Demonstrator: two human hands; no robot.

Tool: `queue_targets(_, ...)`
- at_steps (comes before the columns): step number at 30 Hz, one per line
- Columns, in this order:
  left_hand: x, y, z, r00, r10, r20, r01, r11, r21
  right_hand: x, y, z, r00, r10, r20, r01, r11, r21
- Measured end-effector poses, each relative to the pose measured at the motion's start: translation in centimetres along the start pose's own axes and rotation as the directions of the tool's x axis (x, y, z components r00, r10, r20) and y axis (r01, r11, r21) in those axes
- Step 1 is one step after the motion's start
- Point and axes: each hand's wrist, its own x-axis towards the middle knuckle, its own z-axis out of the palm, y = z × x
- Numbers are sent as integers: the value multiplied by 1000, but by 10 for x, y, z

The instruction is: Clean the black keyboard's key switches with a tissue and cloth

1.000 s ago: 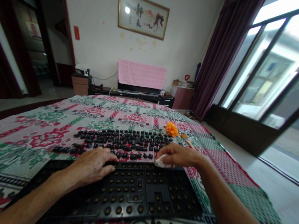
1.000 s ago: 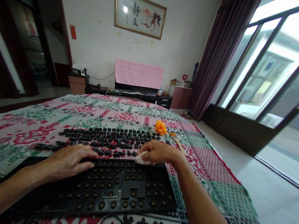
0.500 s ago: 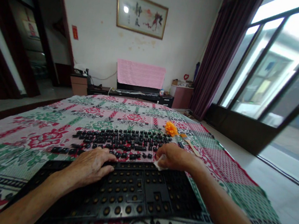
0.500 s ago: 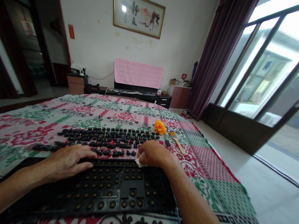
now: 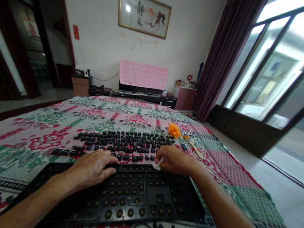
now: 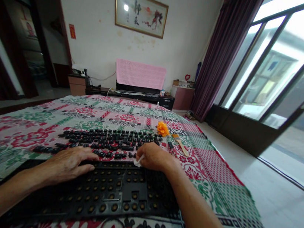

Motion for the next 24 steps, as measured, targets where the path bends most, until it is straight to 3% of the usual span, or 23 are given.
queue_targets(5,-1,0,1,1000,1,-4,-1,1000,-4,-3,0,-7,996,56,76,-56,998,-2)
queue_targets(8,-1,-1,1,1000,2,-12,-2,1000,-8,-1,-11,-7,998,-22,-53,23,999,22)
queue_targets(12,0,0,1,1000,-12,-3,12,1000,-4,11,-34,8,953,-219,-208,230,973,29)
queue_targets(16,1,1,0,1000,-10,8,9,1000,15,21,-46,22,931,-326,-163,321,945,-55)
queue_targets(24,-1,0,1,1000,5,-15,-5,1000,18,10,-28,3,985,-175,-3,175,983,-63)
